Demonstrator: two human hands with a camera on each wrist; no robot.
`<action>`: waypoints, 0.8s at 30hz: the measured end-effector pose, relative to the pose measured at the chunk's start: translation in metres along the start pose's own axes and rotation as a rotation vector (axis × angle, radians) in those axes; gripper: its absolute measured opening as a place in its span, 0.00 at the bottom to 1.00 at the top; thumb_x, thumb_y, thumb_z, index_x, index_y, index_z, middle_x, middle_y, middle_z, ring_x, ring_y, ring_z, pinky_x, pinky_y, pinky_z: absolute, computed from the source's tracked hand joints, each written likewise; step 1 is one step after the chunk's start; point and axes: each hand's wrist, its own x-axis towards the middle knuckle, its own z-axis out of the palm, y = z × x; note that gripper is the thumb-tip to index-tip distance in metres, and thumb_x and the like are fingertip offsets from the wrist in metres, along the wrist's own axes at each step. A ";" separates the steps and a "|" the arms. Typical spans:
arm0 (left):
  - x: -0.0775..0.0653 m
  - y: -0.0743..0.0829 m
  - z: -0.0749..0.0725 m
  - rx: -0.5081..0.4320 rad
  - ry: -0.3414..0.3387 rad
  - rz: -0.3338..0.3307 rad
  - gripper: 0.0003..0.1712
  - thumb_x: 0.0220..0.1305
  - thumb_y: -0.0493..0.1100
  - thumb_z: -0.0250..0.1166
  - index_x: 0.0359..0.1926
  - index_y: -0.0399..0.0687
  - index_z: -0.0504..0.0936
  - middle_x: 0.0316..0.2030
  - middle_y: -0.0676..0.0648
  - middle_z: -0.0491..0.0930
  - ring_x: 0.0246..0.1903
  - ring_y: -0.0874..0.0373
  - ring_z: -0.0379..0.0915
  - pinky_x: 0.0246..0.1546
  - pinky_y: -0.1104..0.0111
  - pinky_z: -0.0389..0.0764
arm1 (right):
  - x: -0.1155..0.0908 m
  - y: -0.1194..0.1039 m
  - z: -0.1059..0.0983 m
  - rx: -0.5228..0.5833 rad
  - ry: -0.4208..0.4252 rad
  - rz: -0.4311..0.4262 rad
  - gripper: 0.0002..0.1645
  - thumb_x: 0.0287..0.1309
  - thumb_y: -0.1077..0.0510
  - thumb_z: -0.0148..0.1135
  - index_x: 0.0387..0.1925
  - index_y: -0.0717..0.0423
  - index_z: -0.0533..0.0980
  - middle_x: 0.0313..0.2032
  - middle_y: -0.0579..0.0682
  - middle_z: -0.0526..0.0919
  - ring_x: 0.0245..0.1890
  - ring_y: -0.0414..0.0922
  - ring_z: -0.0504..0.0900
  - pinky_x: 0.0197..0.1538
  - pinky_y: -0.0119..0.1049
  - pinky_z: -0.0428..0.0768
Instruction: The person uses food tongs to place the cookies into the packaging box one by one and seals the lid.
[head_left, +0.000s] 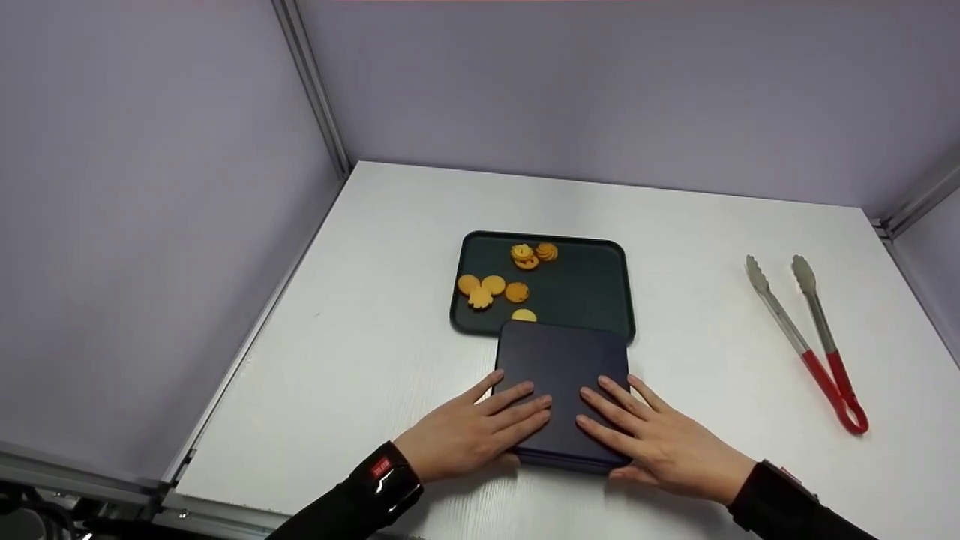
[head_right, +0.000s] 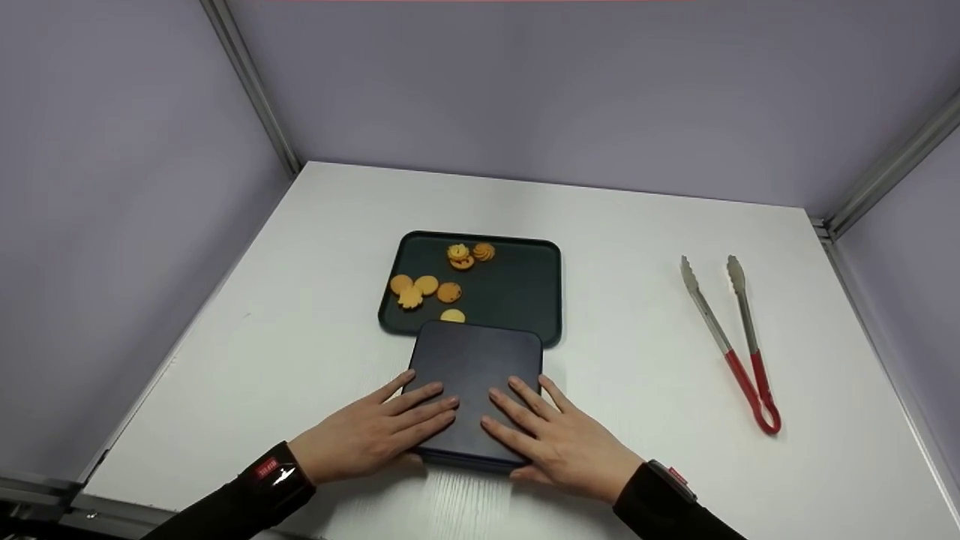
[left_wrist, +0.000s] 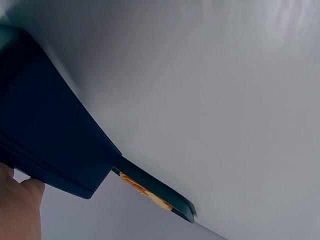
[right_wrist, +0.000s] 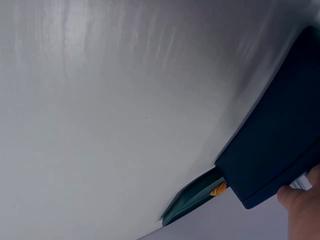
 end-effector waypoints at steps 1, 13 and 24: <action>0.000 0.000 0.000 0.001 0.000 0.001 0.42 0.78 0.65 0.48 0.82 0.50 0.50 0.80 0.49 0.52 0.79 0.51 0.49 0.77 0.48 0.57 | 0.000 0.000 0.000 -0.002 -0.002 0.001 0.50 0.63 0.37 0.66 0.78 0.52 0.61 0.76 0.61 0.61 0.74 0.63 0.63 0.81 0.51 0.39; 0.000 0.001 0.003 0.026 0.014 0.005 0.41 0.79 0.64 0.45 0.82 0.49 0.51 0.80 0.49 0.52 0.79 0.51 0.50 0.77 0.48 0.58 | -0.001 -0.003 0.002 -0.056 -0.001 -0.012 0.40 0.75 0.36 0.49 0.78 0.50 0.61 0.76 0.61 0.62 0.73 0.63 0.65 0.81 0.53 0.42; -0.001 0.002 0.005 0.032 0.040 0.009 0.39 0.80 0.63 0.46 0.81 0.49 0.54 0.79 0.49 0.57 0.78 0.52 0.53 0.76 0.49 0.60 | 0.001 -0.006 0.006 -0.100 0.075 -0.042 0.34 0.80 0.38 0.40 0.76 0.51 0.65 0.74 0.61 0.66 0.69 0.64 0.70 0.80 0.56 0.47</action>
